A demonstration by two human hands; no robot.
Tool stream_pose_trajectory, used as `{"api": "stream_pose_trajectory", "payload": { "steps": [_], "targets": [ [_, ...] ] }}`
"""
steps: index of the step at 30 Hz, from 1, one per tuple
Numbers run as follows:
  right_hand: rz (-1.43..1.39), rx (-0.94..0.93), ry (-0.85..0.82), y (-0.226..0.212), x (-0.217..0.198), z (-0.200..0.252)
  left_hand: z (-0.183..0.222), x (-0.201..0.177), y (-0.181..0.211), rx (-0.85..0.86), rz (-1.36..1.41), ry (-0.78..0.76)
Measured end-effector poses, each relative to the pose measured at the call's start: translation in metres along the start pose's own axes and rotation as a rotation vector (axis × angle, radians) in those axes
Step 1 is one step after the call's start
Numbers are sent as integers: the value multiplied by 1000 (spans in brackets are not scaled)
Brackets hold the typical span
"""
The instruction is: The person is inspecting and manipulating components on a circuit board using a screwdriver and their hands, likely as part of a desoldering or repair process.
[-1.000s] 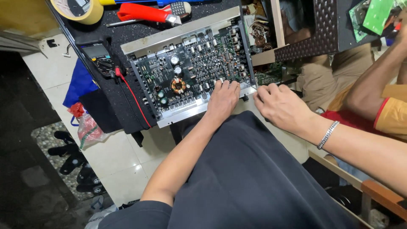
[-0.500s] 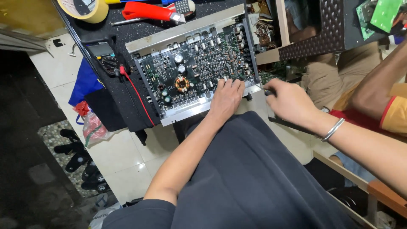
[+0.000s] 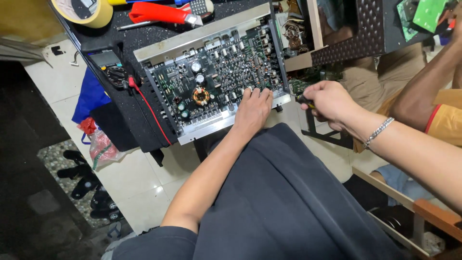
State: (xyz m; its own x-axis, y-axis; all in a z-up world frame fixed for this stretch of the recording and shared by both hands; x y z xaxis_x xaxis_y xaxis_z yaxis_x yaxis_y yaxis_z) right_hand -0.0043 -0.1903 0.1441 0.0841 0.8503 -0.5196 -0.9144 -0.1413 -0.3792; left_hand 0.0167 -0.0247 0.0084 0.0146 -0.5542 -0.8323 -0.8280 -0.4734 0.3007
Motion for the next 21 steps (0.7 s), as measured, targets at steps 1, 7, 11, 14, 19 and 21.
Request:
{"api": "stream_pose_trajectory", "payload": {
  "steps": [1, 7, 11, 14, 19, 21],
  "targets": [
    [-3, -1, 3, 1, 1, -1, 0, -2, 0, 4, 0, 2],
    [1088, -676, 84, -18, 4, 20, 1, -9, -1, -22, -16, 5],
    [1592, -1378, 315, -12, 17, 36, 6, -6, 1, -39, -24, -6],
    [1507, -1291, 321, -2, 20, 23, 2, -13, 0, -40, -38, -13],
    [999, -504, 70, -11, 10, -20, -1, -19, 2, -26, -35, -9],
    [369, -95, -27, -1, -3, -45, -3, -19, 0, -24, -17, -25]
  ]
}}
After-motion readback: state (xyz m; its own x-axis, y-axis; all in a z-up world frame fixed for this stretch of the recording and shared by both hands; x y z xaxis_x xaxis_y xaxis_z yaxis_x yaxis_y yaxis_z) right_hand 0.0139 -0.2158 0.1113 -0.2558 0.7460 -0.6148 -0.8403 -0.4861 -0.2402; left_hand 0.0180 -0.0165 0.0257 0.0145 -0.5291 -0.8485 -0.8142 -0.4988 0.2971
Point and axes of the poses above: each hand's wrist, its own z-axis away from the middle knuckle, its own x-axis out of the palm, y = z × x, the point moved 3 cm from there along -z, towards the middle knuckle, and after that the axes turned 5 degrees about x, right-handed, at the moved point
